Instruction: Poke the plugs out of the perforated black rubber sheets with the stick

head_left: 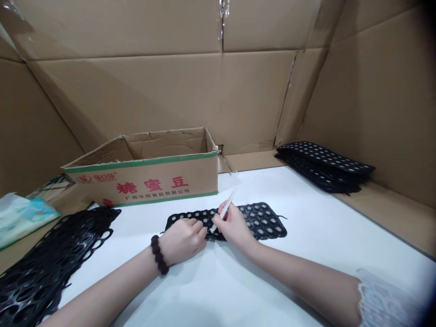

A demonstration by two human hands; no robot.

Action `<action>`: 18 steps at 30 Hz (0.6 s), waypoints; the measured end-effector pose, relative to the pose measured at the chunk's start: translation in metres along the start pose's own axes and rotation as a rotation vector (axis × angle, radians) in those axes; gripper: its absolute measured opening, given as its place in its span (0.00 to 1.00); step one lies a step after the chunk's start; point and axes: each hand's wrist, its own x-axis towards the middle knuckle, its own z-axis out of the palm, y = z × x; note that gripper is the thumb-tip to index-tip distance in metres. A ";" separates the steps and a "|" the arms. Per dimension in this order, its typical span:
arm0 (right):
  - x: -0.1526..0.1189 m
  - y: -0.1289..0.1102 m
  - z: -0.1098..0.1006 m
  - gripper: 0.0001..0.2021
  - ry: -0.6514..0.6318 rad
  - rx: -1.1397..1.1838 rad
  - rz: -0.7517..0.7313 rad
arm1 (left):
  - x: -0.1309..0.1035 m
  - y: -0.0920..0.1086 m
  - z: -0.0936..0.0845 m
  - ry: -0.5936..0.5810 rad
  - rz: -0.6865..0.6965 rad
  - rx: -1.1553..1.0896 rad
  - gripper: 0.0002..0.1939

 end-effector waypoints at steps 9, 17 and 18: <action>-0.005 -0.008 -0.002 0.05 -0.061 -0.140 -0.126 | 0.003 0.006 0.002 0.040 -0.076 0.002 0.12; -0.003 -0.006 -0.007 0.04 -0.110 -0.030 -0.108 | 0.005 0.007 0.000 0.055 -0.285 -0.055 0.10; -0.001 -0.005 -0.009 0.04 -0.087 0.012 -0.070 | 0.005 0.007 -0.003 0.034 -0.298 -0.066 0.08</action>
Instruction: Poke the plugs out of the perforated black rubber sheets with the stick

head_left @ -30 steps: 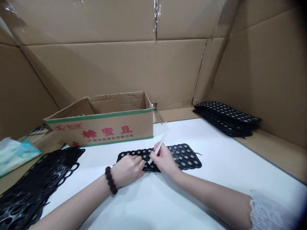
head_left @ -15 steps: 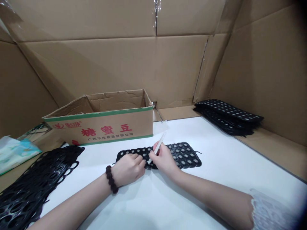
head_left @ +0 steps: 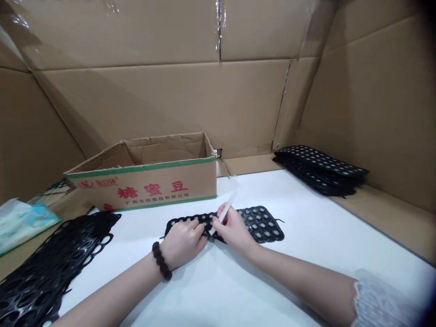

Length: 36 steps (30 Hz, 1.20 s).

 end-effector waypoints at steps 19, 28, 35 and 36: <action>-0.004 0.003 -0.014 0.03 0.021 -0.092 0.018 | 0.008 0.014 -0.007 -0.018 0.279 0.142 0.06; -0.004 0.005 -0.013 0.03 0.074 -0.117 0.038 | 0.014 0.020 -0.011 -0.052 0.126 -0.016 0.05; -0.006 0.002 -0.011 0.03 0.059 -0.201 -0.014 | 0.012 0.019 -0.008 -0.031 0.115 -0.057 0.05; -0.006 0.001 -0.011 0.03 0.046 -0.219 -0.030 | 0.011 0.019 -0.007 -0.028 0.113 -0.064 0.05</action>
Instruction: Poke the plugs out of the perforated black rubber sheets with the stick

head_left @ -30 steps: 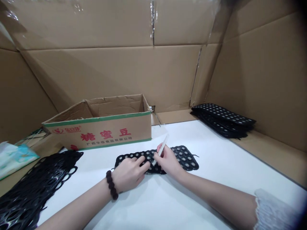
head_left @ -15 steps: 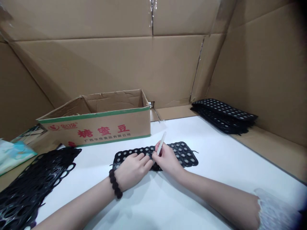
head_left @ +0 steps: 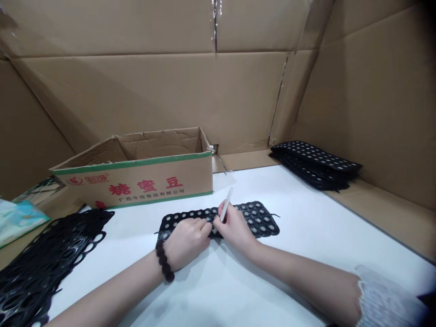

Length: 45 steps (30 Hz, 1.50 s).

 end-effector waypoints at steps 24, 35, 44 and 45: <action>0.011 0.007 0.003 0.03 0.012 0.062 0.021 | 0.004 0.003 -0.005 -0.174 -0.240 -0.034 0.05; 0.011 0.007 0.004 0.03 0.026 0.046 0.049 | 0.008 0.002 -0.007 -0.107 -0.161 0.022 0.04; 0.012 0.005 0.007 0.03 0.038 -0.010 0.070 | 0.009 0.001 -0.002 -0.095 -0.175 -0.017 0.02; 0.012 0.005 0.007 0.04 0.037 -0.026 0.058 | 0.010 0.000 -0.001 -0.093 -0.173 -0.027 0.02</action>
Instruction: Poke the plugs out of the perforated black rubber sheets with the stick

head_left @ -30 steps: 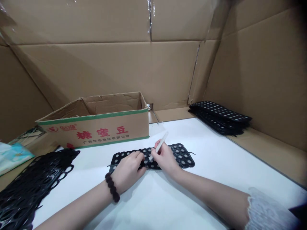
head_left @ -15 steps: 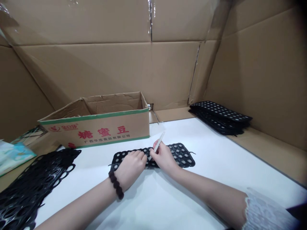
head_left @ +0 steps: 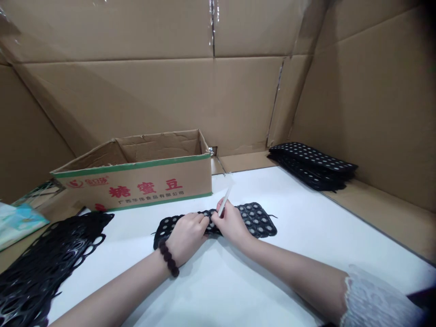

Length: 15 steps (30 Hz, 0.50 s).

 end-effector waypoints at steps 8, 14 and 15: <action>-0.002 0.000 -0.001 0.05 -0.041 -0.038 -0.086 | 0.005 0.002 0.005 0.010 -0.190 0.063 0.02; 0.003 0.002 -0.003 0.04 -0.057 0.179 -0.019 | -0.004 0.005 -0.003 -0.024 -0.142 -0.039 0.15; 0.005 0.001 -0.004 0.04 -0.045 0.219 0.005 | -0.005 0.005 -0.003 -0.027 -0.152 -0.059 0.14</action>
